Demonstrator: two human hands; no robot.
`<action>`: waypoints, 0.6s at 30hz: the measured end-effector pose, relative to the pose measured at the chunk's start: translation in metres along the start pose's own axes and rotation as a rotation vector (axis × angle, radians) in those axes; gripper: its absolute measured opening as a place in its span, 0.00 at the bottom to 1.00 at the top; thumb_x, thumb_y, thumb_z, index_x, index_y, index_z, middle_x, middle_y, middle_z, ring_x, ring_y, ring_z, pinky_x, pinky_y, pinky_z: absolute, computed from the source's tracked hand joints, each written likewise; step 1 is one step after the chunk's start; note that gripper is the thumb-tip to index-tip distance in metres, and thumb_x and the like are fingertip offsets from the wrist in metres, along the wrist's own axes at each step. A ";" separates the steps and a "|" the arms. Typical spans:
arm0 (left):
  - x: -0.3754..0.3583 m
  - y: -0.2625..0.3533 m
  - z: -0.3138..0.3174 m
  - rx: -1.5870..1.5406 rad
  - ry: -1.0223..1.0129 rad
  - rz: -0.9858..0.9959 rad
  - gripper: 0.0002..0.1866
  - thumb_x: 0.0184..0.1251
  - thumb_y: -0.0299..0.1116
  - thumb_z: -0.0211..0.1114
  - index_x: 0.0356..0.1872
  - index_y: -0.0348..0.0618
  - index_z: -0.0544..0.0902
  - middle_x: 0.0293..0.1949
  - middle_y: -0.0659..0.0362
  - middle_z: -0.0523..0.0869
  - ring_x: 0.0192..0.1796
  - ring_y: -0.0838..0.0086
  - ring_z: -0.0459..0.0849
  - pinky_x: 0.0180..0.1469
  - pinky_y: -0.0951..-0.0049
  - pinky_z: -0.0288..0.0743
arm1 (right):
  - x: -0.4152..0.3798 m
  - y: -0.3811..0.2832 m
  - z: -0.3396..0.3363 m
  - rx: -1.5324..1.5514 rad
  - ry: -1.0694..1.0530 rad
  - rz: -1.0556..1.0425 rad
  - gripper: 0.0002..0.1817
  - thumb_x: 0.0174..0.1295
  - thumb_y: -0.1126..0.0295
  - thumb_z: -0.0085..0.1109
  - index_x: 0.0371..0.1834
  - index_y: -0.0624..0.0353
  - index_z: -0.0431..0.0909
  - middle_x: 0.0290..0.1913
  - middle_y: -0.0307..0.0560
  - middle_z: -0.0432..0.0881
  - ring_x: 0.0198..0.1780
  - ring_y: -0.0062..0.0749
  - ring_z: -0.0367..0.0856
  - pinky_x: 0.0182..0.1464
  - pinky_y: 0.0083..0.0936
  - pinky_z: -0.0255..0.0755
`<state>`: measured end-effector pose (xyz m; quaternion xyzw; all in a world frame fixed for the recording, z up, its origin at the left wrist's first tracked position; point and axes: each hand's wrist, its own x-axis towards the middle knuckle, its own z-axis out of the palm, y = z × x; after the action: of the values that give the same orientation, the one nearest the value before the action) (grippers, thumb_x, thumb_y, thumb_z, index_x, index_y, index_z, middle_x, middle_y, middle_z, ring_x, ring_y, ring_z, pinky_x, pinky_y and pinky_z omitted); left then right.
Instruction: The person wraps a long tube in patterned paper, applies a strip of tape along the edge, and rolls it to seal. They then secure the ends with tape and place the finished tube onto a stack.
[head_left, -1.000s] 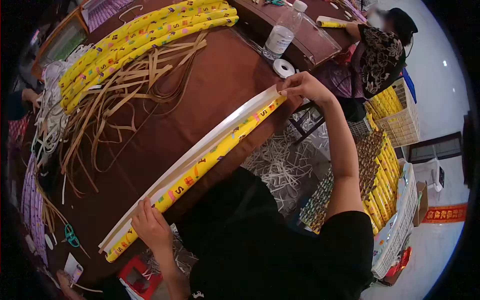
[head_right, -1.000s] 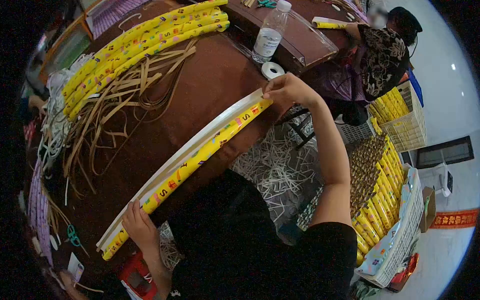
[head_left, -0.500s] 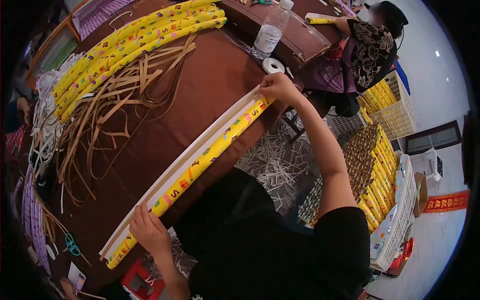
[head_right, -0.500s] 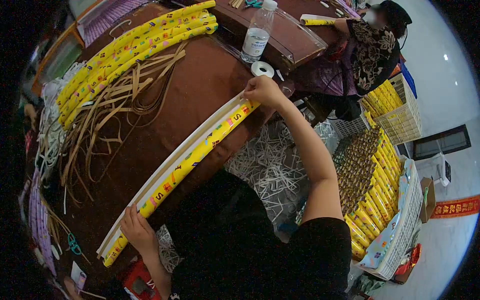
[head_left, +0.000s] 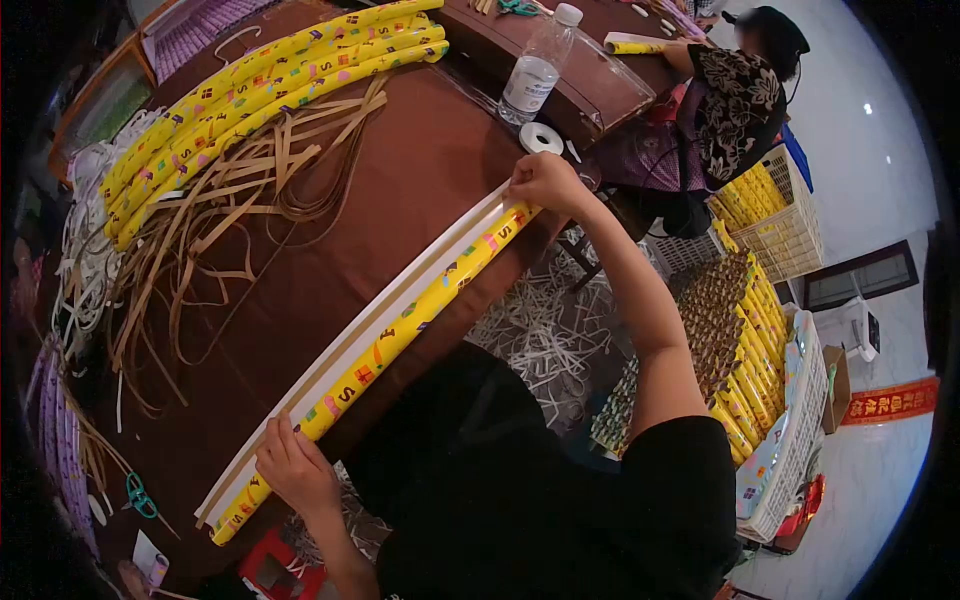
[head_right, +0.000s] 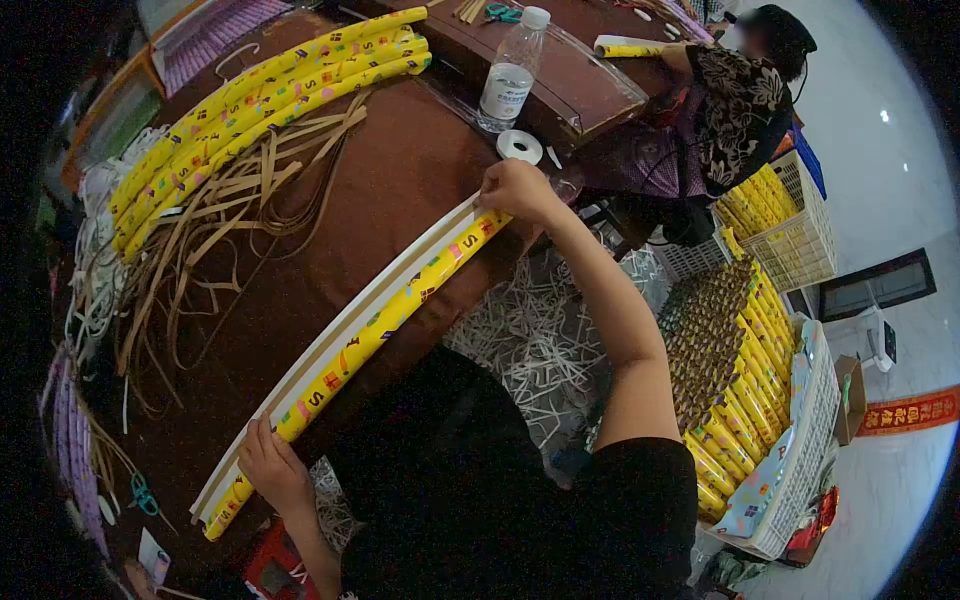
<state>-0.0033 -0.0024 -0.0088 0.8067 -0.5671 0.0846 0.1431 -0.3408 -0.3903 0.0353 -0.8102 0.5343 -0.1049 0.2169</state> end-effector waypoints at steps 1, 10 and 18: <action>0.000 0.001 -0.001 -0.003 0.000 0.002 0.18 0.73 0.31 0.49 0.58 0.35 0.77 0.57 0.50 0.79 0.52 0.56 0.75 0.55 0.58 0.66 | -0.001 -0.002 0.000 -0.023 0.012 -0.004 0.11 0.47 0.62 0.69 0.29 0.57 0.86 0.30 0.49 0.86 0.35 0.42 0.86 0.40 0.34 0.78; 0.000 0.001 0.000 0.016 0.029 0.016 0.18 0.74 0.32 0.49 0.58 0.36 0.77 0.57 0.51 0.78 0.51 0.56 0.75 0.54 0.59 0.66 | 0.000 -0.008 -0.001 -0.138 0.024 -0.023 0.13 0.44 0.60 0.71 0.28 0.56 0.86 0.31 0.49 0.86 0.37 0.46 0.85 0.41 0.35 0.78; -0.003 0.002 0.000 0.031 0.038 0.001 0.19 0.75 0.33 0.50 0.62 0.37 0.74 0.57 0.50 0.77 0.52 0.56 0.74 0.56 0.58 0.66 | 0.011 0.018 -0.006 0.155 0.030 0.121 0.25 0.40 0.69 0.79 0.41 0.62 0.76 0.33 0.42 0.78 0.37 0.27 0.78 0.37 0.25 0.73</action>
<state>-0.0061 0.0001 -0.0096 0.8068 -0.5633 0.1087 0.1411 -0.3532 -0.4082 0.0319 -0.7557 0.5756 -0.1446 0.2771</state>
